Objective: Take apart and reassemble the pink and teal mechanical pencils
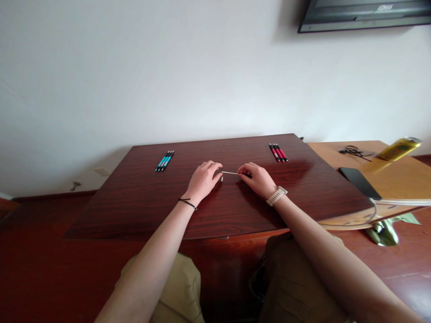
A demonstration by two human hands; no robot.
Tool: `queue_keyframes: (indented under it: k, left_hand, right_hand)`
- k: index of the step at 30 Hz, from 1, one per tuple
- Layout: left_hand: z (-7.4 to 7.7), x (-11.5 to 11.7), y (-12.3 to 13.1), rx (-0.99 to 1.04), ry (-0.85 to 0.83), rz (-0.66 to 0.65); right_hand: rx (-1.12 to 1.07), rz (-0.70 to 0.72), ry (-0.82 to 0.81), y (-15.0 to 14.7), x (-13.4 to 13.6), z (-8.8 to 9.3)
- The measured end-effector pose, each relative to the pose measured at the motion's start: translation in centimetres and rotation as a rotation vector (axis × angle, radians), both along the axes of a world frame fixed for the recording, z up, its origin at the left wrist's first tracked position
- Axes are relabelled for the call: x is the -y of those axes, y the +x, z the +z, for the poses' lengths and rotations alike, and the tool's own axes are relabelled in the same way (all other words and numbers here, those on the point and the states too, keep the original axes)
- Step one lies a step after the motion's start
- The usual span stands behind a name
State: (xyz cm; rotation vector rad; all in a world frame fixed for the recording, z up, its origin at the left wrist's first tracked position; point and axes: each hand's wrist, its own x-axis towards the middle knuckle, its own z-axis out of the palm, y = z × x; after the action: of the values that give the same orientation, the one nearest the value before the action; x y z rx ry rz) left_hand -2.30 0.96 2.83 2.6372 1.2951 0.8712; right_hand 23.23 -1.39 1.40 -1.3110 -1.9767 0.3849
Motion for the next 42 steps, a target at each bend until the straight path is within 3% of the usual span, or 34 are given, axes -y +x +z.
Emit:
queue_keyframes:
  k: [7,14,19,26,42]
  left_hand:
    - [0.7,0.2,0.0,0.042,-0.010,-0.044]
    - [1.0,0.5,-1.1,0.087,0.036,0.054]
    - [0.7,1.6,-0.2,-0.057,0.082,0.135]
    - [0.1,3.8,2.8,-0.295,0.119,0.180]
    - [-0.5,4.3,3.8,-0.393,0.015,0.161]
  right_hand:
    - [-0.095,0.124,0.095,-0.2,0.1,0.5]
    - [-0.099,-0.006,0.097,2.3,-0.8,0.5]
    - [-0.071,-0.099,0.017,3.8,-1.3,-0.4]
    - [-0.016,-0.071,-0.018,3.2,-1.3,-0.9]
    - [0.001,-0.065,-0.080,1.8,-0.7,-0.6]
